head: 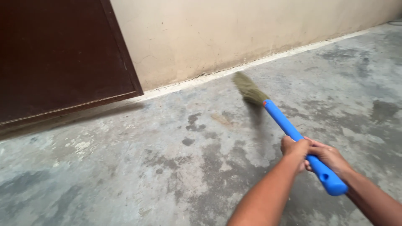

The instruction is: Sweeping a concrete floor with a straw broom with a blue handle.

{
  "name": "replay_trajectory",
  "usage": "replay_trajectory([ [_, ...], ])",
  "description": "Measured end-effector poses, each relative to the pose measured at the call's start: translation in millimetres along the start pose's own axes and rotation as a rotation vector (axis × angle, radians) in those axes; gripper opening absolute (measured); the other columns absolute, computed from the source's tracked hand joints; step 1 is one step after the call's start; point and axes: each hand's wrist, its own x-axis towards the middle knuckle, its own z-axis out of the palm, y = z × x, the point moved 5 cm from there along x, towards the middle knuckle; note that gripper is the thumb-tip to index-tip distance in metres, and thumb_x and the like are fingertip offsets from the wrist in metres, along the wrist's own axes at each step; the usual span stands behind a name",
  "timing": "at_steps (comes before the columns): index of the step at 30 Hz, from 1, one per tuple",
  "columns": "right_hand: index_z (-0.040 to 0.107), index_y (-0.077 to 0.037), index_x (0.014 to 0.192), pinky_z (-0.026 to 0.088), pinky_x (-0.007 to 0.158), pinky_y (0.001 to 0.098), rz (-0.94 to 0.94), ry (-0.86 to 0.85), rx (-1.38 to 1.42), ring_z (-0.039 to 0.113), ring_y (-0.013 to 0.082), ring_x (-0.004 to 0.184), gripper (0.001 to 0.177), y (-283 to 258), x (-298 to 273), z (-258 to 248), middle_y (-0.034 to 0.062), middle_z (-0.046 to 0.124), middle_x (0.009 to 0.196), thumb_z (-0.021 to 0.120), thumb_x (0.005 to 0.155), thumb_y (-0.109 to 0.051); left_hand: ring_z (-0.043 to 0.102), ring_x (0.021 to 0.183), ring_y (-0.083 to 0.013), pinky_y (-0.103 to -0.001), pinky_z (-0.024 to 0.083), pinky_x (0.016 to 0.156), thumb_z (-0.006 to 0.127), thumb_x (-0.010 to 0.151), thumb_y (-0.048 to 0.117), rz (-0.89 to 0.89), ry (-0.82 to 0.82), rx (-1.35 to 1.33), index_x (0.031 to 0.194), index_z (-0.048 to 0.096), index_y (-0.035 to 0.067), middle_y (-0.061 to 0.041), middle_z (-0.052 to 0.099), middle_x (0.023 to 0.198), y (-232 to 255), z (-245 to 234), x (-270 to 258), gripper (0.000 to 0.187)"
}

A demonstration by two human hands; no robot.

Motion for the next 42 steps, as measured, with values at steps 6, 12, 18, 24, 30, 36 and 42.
replay_trajectory([
  [6, 0.063, -0.005, 0.136, 0.06, 0.073, 0.0371, -0.109, 0.082, 0.097, 0.069, 0.0189, 0.084, 0.042, -34.4, -57.3, 62.3, 0.0108, 0.07, 0.106, 0.056, 0.096, -0.015, 0.07, 0.075, -0.027, -0.049, 0.057, 0.052, 0.068, 0.08, 0.005, -0.033, -0.125, 0.068, 0.109, 0.059, -0.005, -0.019, 0.068, 0.101, 46.8, -21.4, -37.1, 0.032],
  [12, 0.06, 0.0, 0.138, 0.05, 0.095, 0.0503, -0.01, 0.052, 0.276, 0.06, 0.0273, 0.11, 0.056, -20.7, -18.1, 26.5, 0.0151, 0.062, 0.121, 0.056, 0.091, -0.03, 0.07, 0.07, -0.0235, -0.038, 0.059, 0.053, 0.059, 0.081, 0.001, 0.064, -0.114, 0.041, 0.113, 0.061, -0.007, -0.019, 0.071, 0.094, 39.9, -44.7, -12.3, 0.033],
  [18, 0.017, -0.024, 0.163, 0.046, 0.102, 0.0566, 0.018, 0.166, 0.221, 0.059, 0.0324, 0.119, 0.088, -63.6, -38.2, 97.8, 0.0181, 0.055, 0.134, 0.063, 0.088, -0.035, 0.069, 0.07, -0.0199, -0.036, 0.059, 0.054, 0.064, 0.08, 0.007, 0.175, -0.16, 0.23, 0.134, 0.055, 0.003, -0.014, 0.069, 0.094, 49.8, -85.9, -55.5, 0.055],
  [24, 0.01, -0.021, 0.165, 0.056, 0.085, 0.0545, -0.008, 0.236, 0.12, 0.066, 0.0326, 0.099, 0.101, -29.7, -8.9, 126.9, 0.0184, 0.061, 0.124, 0.071, 0.084, -0.015, 0.071, 0.072, -0.0227, -0.037, 0.061, 0.057, 0.067, 0.08, 0.008, 0.273, -0.302, 0.529, 0.153, 0.041, 0.005, -0.016, 0.068, 0.104, 64.8, -137.8, -85.3, 0.078],
  [30, 0.053, 0.0, 0.145, 0.058, 0.065, 0.0435, -0.156, 0.533, -0.033, 0.067, 0.0267, 0.078, 0.064, 39.3, 28.4, 113.1, 0.0169, 0.069, 0.102, 0.074, 0.085, -0.007, 0.069, 0.068, -0.0221, -0.038, 0.059, 0.051, 0.07, 0.083, 0.009, 0.096, -0.431, 0.479, 0.147, 0.04, 0.0, -0.019, 0.066, 0.104, 32.2, -145.7, -55.5, 0.071],
  [36, 0.059, 0.007, 0.133, 0.054, 0.057, 0.0402, 0.002, 0.504, -0.08, 0.066, 0.026, 0.07, 0.052, 42.8, 7.2, 156.2, 0.0179, 0.067, 0.091, 0.073, 0.085, -0.005, 0.067, 0.058, -0.019, -0.034, 0.057, 0.046, 0.071, 0.09, 0.016, -0.001, -0.395, 0.508, 0.142, 0.05, -0.001, -0.017, 0.07, 0.091, 1.3, -178.2, -38.4, 0.059],
  [42, 0.048, -0.004, 0.145, 0.05, 0.052, 0.0389, -0.142, 0.395, 0.036, 0.061, 0.0218, 0.063, 0.068, 47.4, 37.9, 192.4, 0.0138, 0.065, 0.087, 0.072, 0.081, -0.004, 0.068, 0.055, -0.0183, -0.035, 0.057, 0.044, 0.067, 0.087, 0.012, 0.149, -0.296, 0.456, 0.131, 0.064, 0.001, -0.014, 0.071, 0.084, 32.7, -195.1, -45.7, 0.046],
])
